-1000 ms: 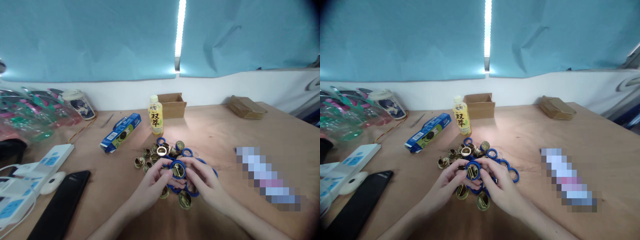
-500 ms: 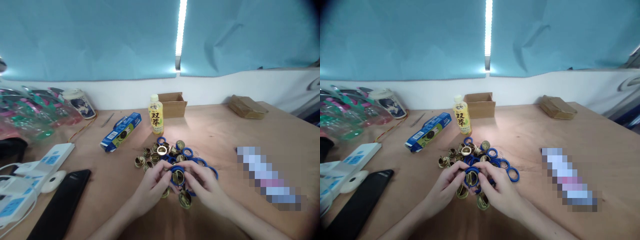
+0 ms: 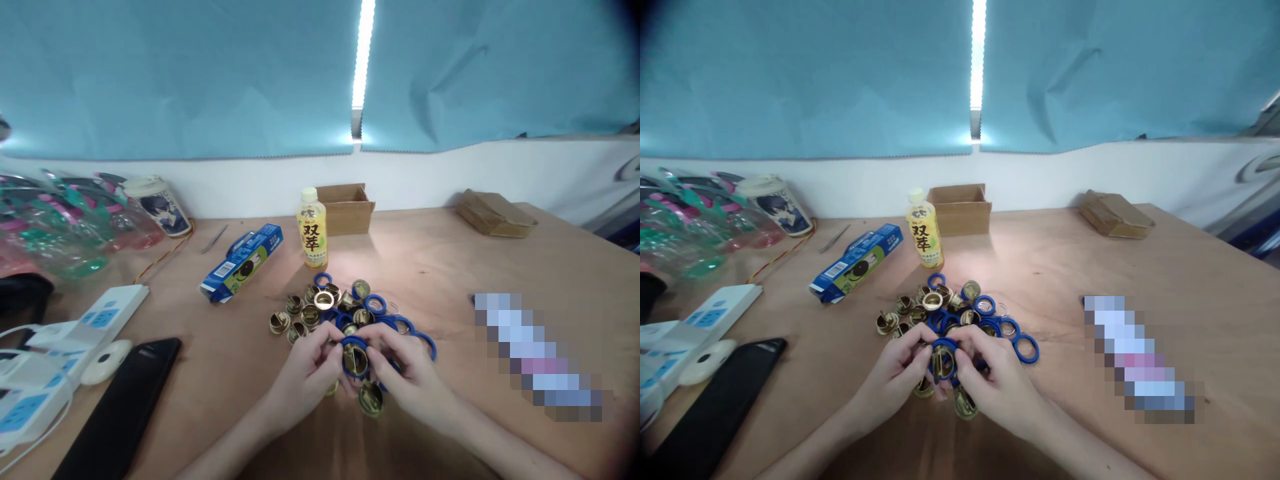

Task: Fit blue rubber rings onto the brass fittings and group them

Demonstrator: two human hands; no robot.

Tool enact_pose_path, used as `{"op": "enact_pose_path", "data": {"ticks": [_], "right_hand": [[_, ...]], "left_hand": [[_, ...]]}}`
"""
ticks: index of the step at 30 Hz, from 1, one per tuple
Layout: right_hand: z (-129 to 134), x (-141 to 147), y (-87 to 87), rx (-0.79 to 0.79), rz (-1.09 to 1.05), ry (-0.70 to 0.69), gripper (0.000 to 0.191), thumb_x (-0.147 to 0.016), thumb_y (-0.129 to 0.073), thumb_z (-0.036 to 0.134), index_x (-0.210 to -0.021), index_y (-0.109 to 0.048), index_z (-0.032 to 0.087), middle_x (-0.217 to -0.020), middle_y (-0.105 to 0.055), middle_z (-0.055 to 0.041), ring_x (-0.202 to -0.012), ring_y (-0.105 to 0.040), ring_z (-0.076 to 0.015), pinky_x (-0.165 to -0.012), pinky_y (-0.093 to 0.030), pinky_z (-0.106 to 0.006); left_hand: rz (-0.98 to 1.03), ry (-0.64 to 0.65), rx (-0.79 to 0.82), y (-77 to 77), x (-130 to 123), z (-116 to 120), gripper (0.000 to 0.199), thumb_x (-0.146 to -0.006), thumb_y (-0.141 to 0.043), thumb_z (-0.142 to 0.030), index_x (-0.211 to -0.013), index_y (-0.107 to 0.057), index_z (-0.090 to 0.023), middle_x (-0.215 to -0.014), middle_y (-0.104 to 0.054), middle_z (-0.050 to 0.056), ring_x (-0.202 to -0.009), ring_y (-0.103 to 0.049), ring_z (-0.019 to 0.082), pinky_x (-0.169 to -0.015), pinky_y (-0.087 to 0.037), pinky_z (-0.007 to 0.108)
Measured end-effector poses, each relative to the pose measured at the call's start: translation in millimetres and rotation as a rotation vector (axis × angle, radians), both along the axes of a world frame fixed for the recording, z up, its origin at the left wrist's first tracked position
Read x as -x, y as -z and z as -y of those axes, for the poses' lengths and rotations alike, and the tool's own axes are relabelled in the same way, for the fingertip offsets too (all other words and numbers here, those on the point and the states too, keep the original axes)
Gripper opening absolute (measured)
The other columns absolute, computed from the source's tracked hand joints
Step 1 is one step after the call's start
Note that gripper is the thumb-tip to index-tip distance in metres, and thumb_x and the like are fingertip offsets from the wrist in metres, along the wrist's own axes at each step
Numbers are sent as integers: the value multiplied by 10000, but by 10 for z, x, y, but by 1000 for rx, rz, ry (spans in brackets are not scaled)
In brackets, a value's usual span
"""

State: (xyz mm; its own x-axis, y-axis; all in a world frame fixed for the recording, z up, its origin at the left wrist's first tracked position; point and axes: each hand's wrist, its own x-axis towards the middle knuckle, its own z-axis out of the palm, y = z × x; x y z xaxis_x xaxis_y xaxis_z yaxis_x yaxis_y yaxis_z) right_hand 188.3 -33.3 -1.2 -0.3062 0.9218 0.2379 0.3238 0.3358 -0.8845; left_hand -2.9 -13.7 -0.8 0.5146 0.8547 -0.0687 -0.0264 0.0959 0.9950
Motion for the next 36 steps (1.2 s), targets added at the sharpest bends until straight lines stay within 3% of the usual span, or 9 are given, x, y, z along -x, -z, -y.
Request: {"op": "enact_pose_path", "data": {"ticks": [5, 10, 16, 24, 29, 36], "right_hand": [[-13, 11, 23, 168, -141, 7, 229, -1010, -440, 313, -1076, -629, 202, -740, -638, 0, -586, -571, -116, -520, -443, -221], [-24, 23, -37, 263, -267, 7, 241, -1008, -459, 360, -1171, -576, 227, -706, -579, 21, -600, -567, -124, -544, -472, -230], [-33, 28, -15, 334, -365, -39, 245, -996, -446, 349, -1201, -531, 246, -741, -570, 17, -591, -559, -126, -544, -481, -246], [-20, 58, -51, 371, -450, -106, 247, -935, -500, 280, -1181, -485, 259, -827, -549, 7, -630, -556, -121, -539, -468, -241], [3, 84, -19, 352, -482, -109, 270, -961, -494, 279, -1219, -415, 262, -834, -542, 9, -654, -553, -122, -548, -454, -235], [-11, 46, -16, 237, -330, 24, 372, -956, -513, 249, -1303, -380, 255, -825, -527, 11, -697, -556, -146, -626, -495, -276]], "left_hand": [[72, 9, 95, -13, -35, -17, 313, -925, -555, -493, -871, -503, -190, -613, -737, 23, -496, -720, 175, -522, -516, 232], [144, -36, 143, -66, -72, -41, 304, -916, -596, -465, -956, -557, -166, -700, -755, 46, -551, -732, 187, -584, -548, 277], [318, 64, 254, -64, -71, -22, 349, -892, -669, -389, -1133, -581, -153, -794, -773, 80, -677, -755, 212, -713, -583, 349], [350, 61, 255, -109, -96, -12, 476, -826, -757, -279, -1238, -550, -162, -793, -775, 66, -688, -744, 180, -685, -573, 294], [306, 34, 258, -73, -87, -34, 453, -805, -777, -278, -1185, -565, -154, -765, -770, 51, -628, -734, 159, -645, -565, 266], [190, 13, 155, -70, -92, -16, 290, -864, -710, -331, -1053, -592, -145, -919, -770, 92, -751, -740, 177, -750, -569, 293]]}}
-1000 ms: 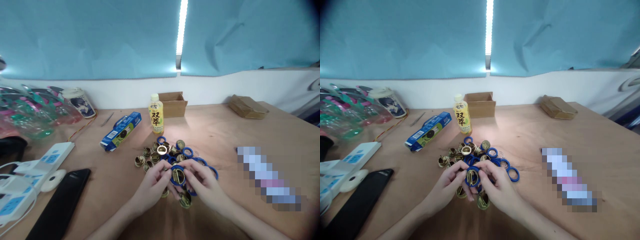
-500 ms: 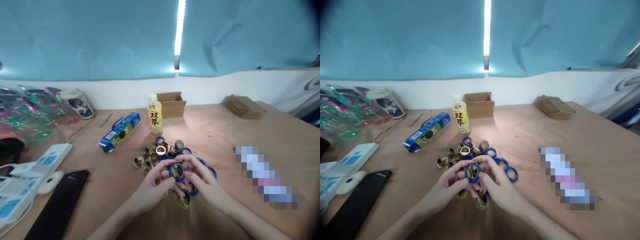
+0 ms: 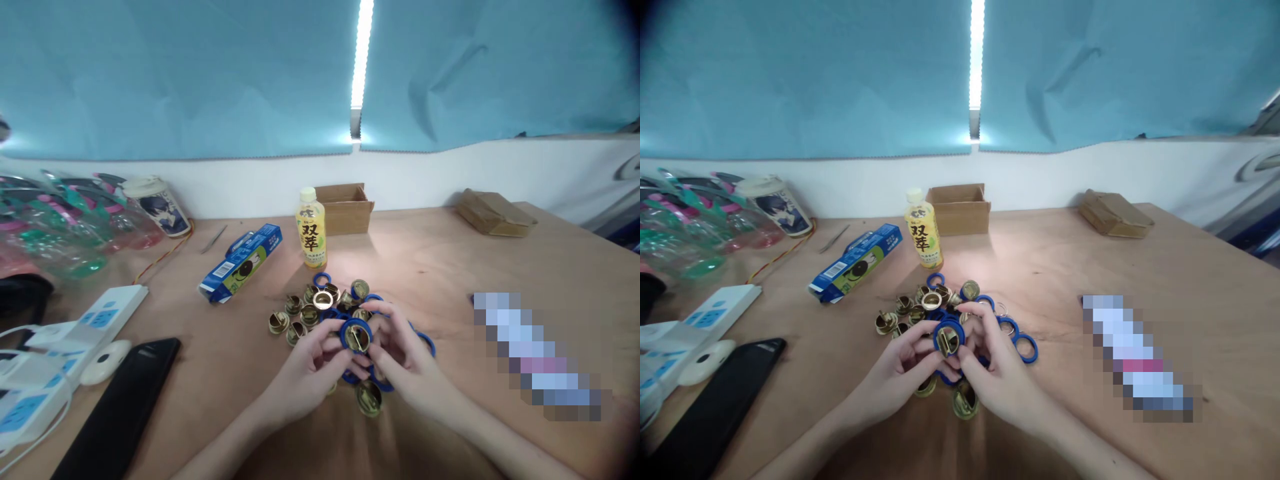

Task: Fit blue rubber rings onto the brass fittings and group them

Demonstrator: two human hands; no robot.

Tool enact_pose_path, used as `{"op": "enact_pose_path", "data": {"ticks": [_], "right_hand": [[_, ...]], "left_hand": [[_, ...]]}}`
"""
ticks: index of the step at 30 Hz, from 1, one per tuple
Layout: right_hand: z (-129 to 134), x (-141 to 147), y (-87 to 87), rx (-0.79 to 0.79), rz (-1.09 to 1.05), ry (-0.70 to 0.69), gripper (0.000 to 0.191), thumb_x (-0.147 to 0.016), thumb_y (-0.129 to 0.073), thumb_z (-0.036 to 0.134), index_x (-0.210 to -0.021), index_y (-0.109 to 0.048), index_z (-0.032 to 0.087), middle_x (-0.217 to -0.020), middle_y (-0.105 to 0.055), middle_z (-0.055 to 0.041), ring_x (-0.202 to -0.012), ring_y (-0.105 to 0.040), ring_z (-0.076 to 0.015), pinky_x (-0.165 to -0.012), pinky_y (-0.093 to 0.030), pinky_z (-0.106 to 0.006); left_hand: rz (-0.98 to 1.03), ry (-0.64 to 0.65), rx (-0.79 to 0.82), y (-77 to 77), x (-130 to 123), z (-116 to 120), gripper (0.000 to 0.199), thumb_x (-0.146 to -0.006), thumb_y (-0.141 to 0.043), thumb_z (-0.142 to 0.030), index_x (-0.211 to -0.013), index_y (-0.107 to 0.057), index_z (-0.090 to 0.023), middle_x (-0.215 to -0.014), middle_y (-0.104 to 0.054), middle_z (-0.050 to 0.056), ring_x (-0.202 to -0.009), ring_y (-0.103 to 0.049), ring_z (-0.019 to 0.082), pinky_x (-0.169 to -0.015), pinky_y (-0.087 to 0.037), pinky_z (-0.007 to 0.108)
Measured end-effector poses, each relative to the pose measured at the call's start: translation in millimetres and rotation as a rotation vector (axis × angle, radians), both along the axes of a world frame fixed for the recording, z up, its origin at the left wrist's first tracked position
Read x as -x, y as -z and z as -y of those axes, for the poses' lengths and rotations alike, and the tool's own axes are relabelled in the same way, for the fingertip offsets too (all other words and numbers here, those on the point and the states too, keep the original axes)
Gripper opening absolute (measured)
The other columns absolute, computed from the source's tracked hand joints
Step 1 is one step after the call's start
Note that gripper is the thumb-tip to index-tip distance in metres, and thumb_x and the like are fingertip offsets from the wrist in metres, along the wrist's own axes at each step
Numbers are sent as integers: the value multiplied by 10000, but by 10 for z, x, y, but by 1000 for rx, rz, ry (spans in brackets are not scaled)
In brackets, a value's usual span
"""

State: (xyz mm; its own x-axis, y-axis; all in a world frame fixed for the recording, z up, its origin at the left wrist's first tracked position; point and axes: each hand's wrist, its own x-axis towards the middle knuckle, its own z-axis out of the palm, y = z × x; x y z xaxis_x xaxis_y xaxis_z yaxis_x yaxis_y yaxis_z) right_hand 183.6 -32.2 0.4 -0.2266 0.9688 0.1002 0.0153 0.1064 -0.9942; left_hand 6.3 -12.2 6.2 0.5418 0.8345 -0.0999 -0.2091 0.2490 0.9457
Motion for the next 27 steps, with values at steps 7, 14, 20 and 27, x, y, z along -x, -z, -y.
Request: {"op": "enact_pose_path", "data": {"ticks": [7, 14, 20, 27], "right_hand": [[-73, -77, -35, -214, 245, -17, 97, -985, -479, 186, -996, -570, 220, -816, -613, 5, -706, -567, -133, -651, -466, -252], [-72, -84, -25, -402, 378, 54, 164, -969, -486, 133, -1069, -575, 227, -806, -612, 18, -651, -556, -116, -615, -467, -229], [-84, -105, 16, -491, 430, 124, 201, -961, -501, 133, -1131, -571, 215, -781, -624, 19, -658, -588, -121, -628, -488, -232], [-98, -120, 74, -596, 502, 123, 221, -963, -504, 116, -1148, -566, 219, -892, -637, -21, -734, -616, -138, -672, -512, -255]], "left_hand": [[-168, -59, -272, 96, 43, -24, 167, -968, -544, -216, -1077, -659, -161, -957, -755, 67, -869, -708, 182, -805, -529, 275], [-213, -120, -336, 143, 63, -22, 250, -957, -546, -194, -1178, -663, -205, -1040, -759, 51, -918, -698, 183, -824, -528, 264], [-257, -153, -306, 101, 79, 15, 313, -975, -490, -227, -1251, -638, -246, -1131, -742, 49, -1041, -675, 213, -862, -537, 280], [-78, -127, -207, 151, 58, 14, 373, -907, -628, -251, -1279, -612, -242, -1303, -679, 76, -1182, -635, 243, -995, -506, 340]]}}
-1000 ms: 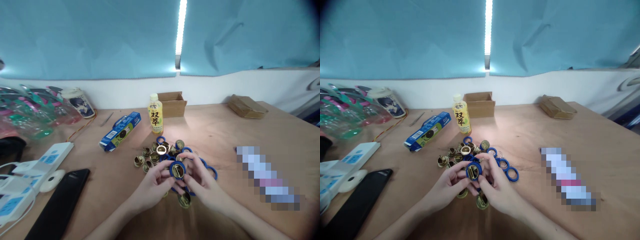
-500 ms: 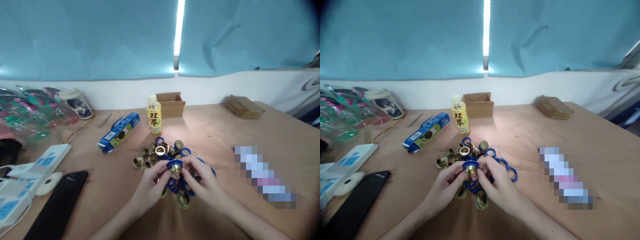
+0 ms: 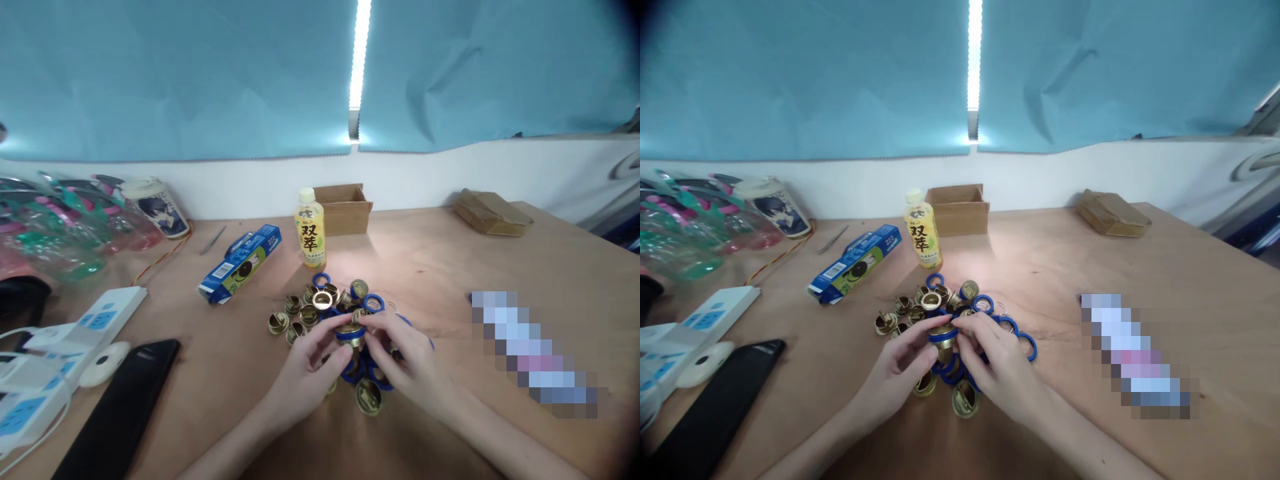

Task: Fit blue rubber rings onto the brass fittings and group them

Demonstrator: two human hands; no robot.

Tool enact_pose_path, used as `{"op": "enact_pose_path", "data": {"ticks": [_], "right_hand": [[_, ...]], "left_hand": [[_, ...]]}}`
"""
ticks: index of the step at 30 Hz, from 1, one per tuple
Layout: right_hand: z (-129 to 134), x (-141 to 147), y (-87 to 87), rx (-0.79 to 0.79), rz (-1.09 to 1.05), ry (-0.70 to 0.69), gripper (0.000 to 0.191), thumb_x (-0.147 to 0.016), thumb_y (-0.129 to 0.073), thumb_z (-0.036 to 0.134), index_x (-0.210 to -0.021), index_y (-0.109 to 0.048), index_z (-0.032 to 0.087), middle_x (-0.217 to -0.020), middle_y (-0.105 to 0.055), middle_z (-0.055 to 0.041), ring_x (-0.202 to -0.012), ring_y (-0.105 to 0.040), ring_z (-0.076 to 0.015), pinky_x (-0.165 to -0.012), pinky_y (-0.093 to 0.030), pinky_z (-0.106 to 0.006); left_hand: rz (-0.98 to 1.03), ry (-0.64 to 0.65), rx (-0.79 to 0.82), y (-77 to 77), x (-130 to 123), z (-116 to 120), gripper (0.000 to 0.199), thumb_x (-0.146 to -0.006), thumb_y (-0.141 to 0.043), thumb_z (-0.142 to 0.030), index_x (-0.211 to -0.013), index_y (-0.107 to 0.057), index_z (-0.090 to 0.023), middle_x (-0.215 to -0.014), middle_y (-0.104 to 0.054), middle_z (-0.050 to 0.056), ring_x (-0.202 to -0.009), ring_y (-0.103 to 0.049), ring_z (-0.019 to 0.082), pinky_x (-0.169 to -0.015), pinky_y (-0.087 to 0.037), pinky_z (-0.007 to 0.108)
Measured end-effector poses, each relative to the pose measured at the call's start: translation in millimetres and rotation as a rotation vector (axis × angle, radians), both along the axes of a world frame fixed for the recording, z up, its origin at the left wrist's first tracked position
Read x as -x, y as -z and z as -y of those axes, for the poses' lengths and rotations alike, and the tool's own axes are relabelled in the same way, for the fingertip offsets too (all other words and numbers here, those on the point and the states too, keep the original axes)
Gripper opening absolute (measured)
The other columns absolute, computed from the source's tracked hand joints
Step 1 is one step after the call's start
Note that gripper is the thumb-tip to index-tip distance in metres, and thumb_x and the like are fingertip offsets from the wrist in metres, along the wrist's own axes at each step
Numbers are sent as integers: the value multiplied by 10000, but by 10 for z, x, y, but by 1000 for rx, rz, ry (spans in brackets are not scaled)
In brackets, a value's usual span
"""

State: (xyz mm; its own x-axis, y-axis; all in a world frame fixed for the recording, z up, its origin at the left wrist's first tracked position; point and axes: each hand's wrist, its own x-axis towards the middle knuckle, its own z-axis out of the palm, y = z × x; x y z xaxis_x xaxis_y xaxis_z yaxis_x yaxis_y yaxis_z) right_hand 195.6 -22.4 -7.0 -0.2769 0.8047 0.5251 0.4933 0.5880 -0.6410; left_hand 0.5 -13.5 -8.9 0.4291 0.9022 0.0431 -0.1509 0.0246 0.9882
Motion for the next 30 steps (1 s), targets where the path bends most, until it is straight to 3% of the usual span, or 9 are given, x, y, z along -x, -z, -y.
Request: {"op": "enact_pose_path", "data": {"ticks": [5, 9, 11, 14, 17, 19, 25, 30], "right_hand": [[25, 0, 35, -81, 95, -70, 278, -969, -511, 107, -1213, -561, 231, -1068, -647, -71, -932, -650, -180, -778, -524, -294], [32, -6, -75, -47, 85, -72, 270, -952, -494, 105, -1180, -566, 230, -1013, -654, -53, -871, -650, -169, -732, -515, -281], [-9, -69, -166, -18, 56, 30, 221, -942, -498, 133, -1128, -578, 222, -874, -646, -19, -746, -629, -156, -685, -498, -278], [-145, -292, -265, 109, 63, 274, 149, -950, -483, 215, -985, -627, 208, -822, -665, -23, -696, -617, -163, -625, -468, -274], [-325, -599, -241, 188, 145, 502, 149, -891, -517, 275, -897, -643, 195, -682, -633, -9, -592, -570, -173, -564, -419, -288], [-427, -760, -158, 277, 239, 540, 170, -858, -529, 296, -901, -653, 188, -661, -636, -13, -581, -568, -183, -580, -417, -304], [-542, -752, 109, 417, 261, 381, 217, -851, -533, 349, -843, -666, 179, -724, -683, -50, -615, -595, -195, -599, -441, -321], [-521, -643, 106, 420, 179, 258, 203, -866, -511, 296, -872, -659, 157, -755, -677, -54, -609, -586, -173, -568, -461, -301]], "left_hand": [[19, -42, 38, 29, -21, -31, 438, -834, -713, -227, -1259, -610, -208, -1171, -735, 84, -1081, -676, 237, -932, -535, 333], [-4, -61, 32, 6, -12, -34, 429, -775, -760, -184, -1184, -635, -207, -1053, -751, 57, -978, -694, 208, -866, -545, 291], [-21, -86, 6, -7, -4, -33, 423, -742, -788, -169, -1135, -636, -209, -1035, -743, 51, -970, -690, 201, -863, -536, 278], [-63, -145, -39, -13, 8, -38, 425, -714, -816, -172, -1091, -624, -215, -1032, -727, 51, -972, -683, 201, -856, -527, 271], [-105, -203, -86, 1, 11, -53, 423, -703, -826, -182, -1070, -619, -219, -1031, -710, 50, -974, -675, 202, -856, -520, 274], [-114, -214, -101, 17, 8, -61, 417, -700, -824, -183, -1058, -615, -220, -1017, -702, 47, -956, -676, 203, -842, -523, 277], [-117, -207, -136, 27, -8, -49, 411, -701, -809, -175, -1061, -617, -216, -961, -699, 38, -895, -680, 204, -797, -535, 282], [-133, -206, -135, -23, -8, -32, 389, -720, -796, -176, -1065, -619, -212, -967, -706, 39, -893, -678, 198, -800, -533, 272]]}}
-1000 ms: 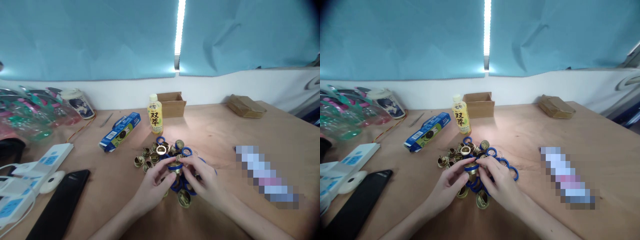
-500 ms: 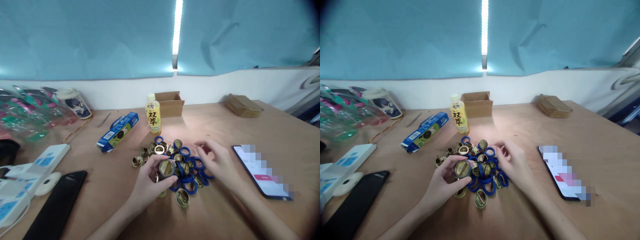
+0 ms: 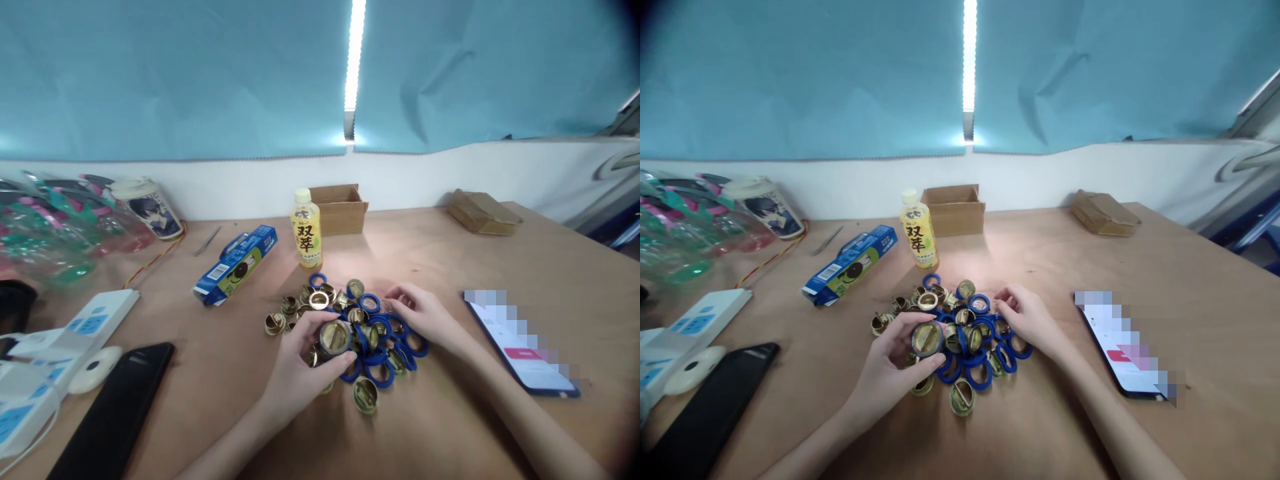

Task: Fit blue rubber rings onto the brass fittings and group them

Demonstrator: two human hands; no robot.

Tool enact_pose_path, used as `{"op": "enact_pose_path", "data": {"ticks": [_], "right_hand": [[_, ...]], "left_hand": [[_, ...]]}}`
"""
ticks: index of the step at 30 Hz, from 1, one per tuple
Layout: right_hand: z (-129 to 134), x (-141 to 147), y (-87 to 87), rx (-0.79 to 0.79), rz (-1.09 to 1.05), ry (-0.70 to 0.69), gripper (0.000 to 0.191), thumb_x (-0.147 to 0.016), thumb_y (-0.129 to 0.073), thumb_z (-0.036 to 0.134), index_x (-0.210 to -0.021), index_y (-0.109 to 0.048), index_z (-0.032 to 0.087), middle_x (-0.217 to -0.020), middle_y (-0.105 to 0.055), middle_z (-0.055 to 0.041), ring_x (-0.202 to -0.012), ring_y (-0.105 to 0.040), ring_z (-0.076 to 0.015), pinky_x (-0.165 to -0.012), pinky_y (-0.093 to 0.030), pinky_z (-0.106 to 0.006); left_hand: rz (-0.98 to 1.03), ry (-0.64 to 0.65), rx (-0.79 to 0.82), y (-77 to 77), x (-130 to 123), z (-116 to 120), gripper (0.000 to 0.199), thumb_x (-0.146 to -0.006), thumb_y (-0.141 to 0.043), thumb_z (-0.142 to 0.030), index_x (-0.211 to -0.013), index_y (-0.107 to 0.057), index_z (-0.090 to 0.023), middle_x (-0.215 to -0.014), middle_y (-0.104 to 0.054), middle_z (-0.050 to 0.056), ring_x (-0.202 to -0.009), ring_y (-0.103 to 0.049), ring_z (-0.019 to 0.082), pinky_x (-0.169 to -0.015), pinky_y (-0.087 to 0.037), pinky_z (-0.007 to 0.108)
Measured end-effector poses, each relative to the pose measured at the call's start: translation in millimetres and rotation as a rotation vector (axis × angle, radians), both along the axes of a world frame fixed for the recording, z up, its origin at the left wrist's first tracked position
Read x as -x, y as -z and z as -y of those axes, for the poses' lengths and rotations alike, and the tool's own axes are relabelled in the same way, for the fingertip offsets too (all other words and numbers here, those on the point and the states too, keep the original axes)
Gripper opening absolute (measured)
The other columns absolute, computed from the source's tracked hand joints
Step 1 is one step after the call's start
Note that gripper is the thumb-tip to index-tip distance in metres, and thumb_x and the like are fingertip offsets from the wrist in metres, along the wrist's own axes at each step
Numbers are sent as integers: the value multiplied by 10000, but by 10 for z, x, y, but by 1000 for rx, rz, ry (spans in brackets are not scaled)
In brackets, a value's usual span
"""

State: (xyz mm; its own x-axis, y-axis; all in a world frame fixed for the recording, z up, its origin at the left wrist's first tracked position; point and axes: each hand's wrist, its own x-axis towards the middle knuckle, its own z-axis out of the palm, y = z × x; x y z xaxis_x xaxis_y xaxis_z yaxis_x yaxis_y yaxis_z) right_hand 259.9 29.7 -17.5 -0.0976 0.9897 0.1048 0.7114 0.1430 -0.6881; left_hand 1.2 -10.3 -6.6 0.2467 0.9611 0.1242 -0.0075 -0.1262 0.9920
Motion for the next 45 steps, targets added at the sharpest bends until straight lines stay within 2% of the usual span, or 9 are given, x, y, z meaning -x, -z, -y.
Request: {"op": "enact_pose_path", "data": {"ticks": [4, 11, 14, 20, 24, 30, 36, 40, 45], "right_hand": [[44, 4, -64, 10, -49, -136, 152, -821, -517, 182, -834, -668, 171, -754, -636, -24, -604, -558, -151, -550, -459, -276], [85, 19, -137, 24, -94, -282, 218, -762, -493, 57, -776, -666, 189, -856, -654, -37, -746, -633, -180, -657, -533, -294], [98, 20, -188, 50, -121, -281, 221, -785, -495, 76, -793, -680, 197, -826, -673, -31, -756, -650, -185, -683, -556, -306], [142, 43, -289, 48, -157, -289, 258, -832, -448, 101, -817, -684, 205, -801, -674, -22, -682, -626, -165, -592, -532, -271], [155, 54, -297, 74, -178, -327, 216, -867, -486, 141, -874, -692, 208, -829, -686, -13, -728, -632, -167, -647, -537, -275], [135, 58, -292, 108, -229, -287, 213, -922, -551, 295, -769, -658, 191, -823, -692, -24, -707, -634, -172, -630, -533, -281], [118, 47, -297, -47, -175, -179, 232, -945, -560, 356, -834, -678, 189, -876, -722, -49, -831, -657, -213, -795, -521, -360], [165, 76, -340, 19, -364, -99, 287, -922, -596, 447, -838, -674, 183, -841, -734, -62, -756, -670, -200, -673, -542, -315], [258, 215, -380, 170, -668, -224, 308, -876, -660, 495, -796, -634, 199, -708, -685, -19, -638, -640, -148, -613, -539, -275]], "left_hand": [[1, 20, 1, 0, 3, 12, 398, -726, -797, -175, -1075, -612, -219, -975, -709, 33, -893, -674, 186, -802, -527, 257], [11, 37, 27, 30, -4, 27, 400, -726, -798, -170, -1072, -605, -223, -952, -704, 21, -875, -670, 174, -785, -522, 240], [15, 45, 44, 25, -10, 24, 394, -729, -796, -171, -1070, -604, -222, -950, -706, 21, -877, -672, 173, -785, -523, 239], [17, 38, 40, 27, -6, 27, 404, -720, -806, -178, -1070, -609, -216, -965, -709, 32, -891, -678, 191, -796, -532, 259], [20, 38, 29, 22, -7, 30, 403, -722, -803, -181, -1073, -609, -219, -958, -715, 33, -880, -681, 193, -785, -537, 264], [19, 23, 15, 5, -5, 27, 403, -714, -801, -167, -1067, -615, -222, -952, -717, 25, -875, -680, 181, -778, -536, 248], [-5, 17, 7, 12, -7, 33, 410, -716, -804, -172, -1073, -609, -225, -975, -720, 29, -894, -688, 187, -787, -539, 253], [-22, -20, 5, -4, -28, 35, 410, -700, -804, -154, -1056, -614, -230, -960, -732, 21, -893, -704, 197, -793, -549, 266], [-59, -63, 7, -7, -32, 22, 442, -656, -844, -183, -1050, -648, -223, -907, -752, 27, -849, -715, 218, -767, -570, 289]]}}
